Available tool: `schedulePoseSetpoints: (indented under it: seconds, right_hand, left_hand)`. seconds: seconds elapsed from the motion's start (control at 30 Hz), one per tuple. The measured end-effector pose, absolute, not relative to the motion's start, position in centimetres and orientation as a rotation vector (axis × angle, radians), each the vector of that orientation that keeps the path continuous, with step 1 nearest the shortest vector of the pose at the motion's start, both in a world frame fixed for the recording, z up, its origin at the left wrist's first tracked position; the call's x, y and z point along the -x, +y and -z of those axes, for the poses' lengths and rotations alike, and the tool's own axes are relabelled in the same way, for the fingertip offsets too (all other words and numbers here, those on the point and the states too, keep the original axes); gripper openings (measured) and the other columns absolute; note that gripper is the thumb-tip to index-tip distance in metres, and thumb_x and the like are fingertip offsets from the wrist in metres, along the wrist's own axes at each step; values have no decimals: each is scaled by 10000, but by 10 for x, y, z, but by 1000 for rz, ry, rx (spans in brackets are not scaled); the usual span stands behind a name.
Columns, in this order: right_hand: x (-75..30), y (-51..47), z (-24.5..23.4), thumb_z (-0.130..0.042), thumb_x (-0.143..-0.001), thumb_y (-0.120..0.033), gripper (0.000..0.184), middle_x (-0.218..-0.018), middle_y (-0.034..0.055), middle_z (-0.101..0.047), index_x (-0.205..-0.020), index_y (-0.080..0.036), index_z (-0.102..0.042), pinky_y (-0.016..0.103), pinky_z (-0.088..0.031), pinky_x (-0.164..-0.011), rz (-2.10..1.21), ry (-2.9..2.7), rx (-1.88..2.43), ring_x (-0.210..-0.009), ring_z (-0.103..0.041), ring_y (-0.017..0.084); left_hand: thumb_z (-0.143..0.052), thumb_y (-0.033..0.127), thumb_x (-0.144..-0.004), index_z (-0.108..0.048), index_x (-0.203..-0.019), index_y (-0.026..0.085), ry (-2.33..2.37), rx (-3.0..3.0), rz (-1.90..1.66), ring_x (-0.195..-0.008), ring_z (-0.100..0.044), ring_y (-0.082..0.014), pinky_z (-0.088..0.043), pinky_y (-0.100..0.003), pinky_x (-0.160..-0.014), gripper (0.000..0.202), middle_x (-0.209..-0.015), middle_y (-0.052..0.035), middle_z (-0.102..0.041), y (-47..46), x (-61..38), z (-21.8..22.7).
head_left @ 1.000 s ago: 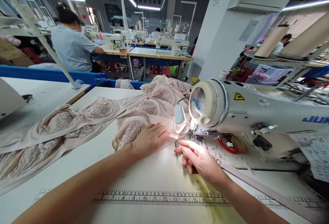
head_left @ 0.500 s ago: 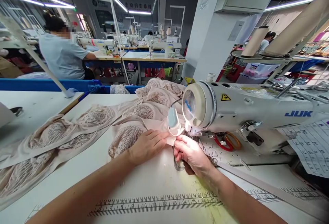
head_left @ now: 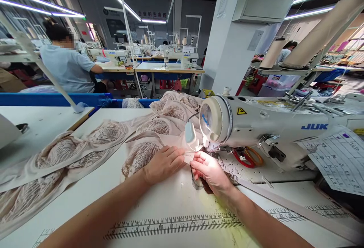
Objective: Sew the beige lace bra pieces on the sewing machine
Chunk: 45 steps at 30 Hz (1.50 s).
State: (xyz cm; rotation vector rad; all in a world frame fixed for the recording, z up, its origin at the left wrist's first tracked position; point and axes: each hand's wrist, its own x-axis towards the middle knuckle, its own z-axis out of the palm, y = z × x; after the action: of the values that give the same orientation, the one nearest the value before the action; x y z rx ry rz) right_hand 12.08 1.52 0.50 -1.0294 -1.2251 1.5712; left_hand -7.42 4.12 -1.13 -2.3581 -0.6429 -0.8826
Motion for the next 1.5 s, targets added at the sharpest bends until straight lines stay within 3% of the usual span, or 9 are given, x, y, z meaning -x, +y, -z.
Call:
schedulePoseSetpoints:
  seconds: [0.1,0.23,0.53,0.73,0.97,1.2,1.37,1.5]
  right_hand:
    - [-121,16,-2,-755,-658,-417,342,-611,-59,-543,-799,-183,-551,185,-402,-458,-1559,-1258,1051,-481,-467,59]
    - [-123,17,1,-696,-723,-458,338,-581,-64,-555,-835,-175,-550,163,-356,-423,-1538,-1286,1121,-427,-503,56]
    - [-122,17,1,-673,-713,-444,319,-576,-56,-572,-839,-178,-551,130,-293,-358,-1501,-1301,1173,-433,-536,70]
    - [-120,17,-1,-664,-714,-457,310,-579,-58,-555,-814,-180,-565,133,-341,-356,-1492,-1280,1189,-424,-536,63]
    - [-118,18,-1,-681,-706,-513,361,-633,-50,-561,-837,-199,-559,118,-186,-235,-1505,-1250,1265,-418,-578,96]
    - [-119,21,0,-689,-693,-490,354,-607,-55,-548,-816,-179,-574,121,-324,-307,-1479,-1248,1258,-395,-537,59]
    - [-117,17,-6,-690,-671,-514,377,-638,-46,-564,-818,-192,-558,116,-187,-230,-1477,-1240,1311,-411,-569,92]
    - [-116,14,-10,-689,-668,-528,386,-656,-46,-566,-809,-201,-542,128,-187,-201,-1482,-1241,1329,-431,-591,111]
  left_hand:
    - [-499,149,-915,-517,-945,193,-651,2420,925,-773,-588,-144,-422,-283,-692,56,-956,-27,-693,41,73,10]
    - [-501,132,-846,-509,-1048,175,-627,2505,979,-795,-601,-163,-437,-294,-690,207,-953,-50,-688,39,71,8]
    - [-495,142,-863,-488,-1253,155,-658,2548,937,-868,-635,-193,-496,-324,-731,390,-991,-72,-685,39,74,9]
    - [-475,141,-884,-564,-1145,166,-808,2610,1058,-808,-626,-174,-507,-297,-685,277,-940,-70,-692,40,69,13]
    - [-510,132,-883,-594,-1053,165,-765,2603,1144,-752,-618,-161,-494,-281,-657,192,-868,-44,-702,41,65,10]
    - [-492,153,-900,-617,-1042,164,-788,2609,1120,-765,-630,-164,-503,-288,-658,190,-887,-56,-710,41,65,12]
    - [-478,168,-910,-622,-1043,169,-804,2609,1099,-756,-635,-162,-509,-289,-656,196,-872,-57,-709,39,65,11]
    - [-489,162,-906,-618,-1040,167,-783,2591,1114,-742,-629,-157,-498,-279,-638,186,-858,-50,-706,39,64,9]
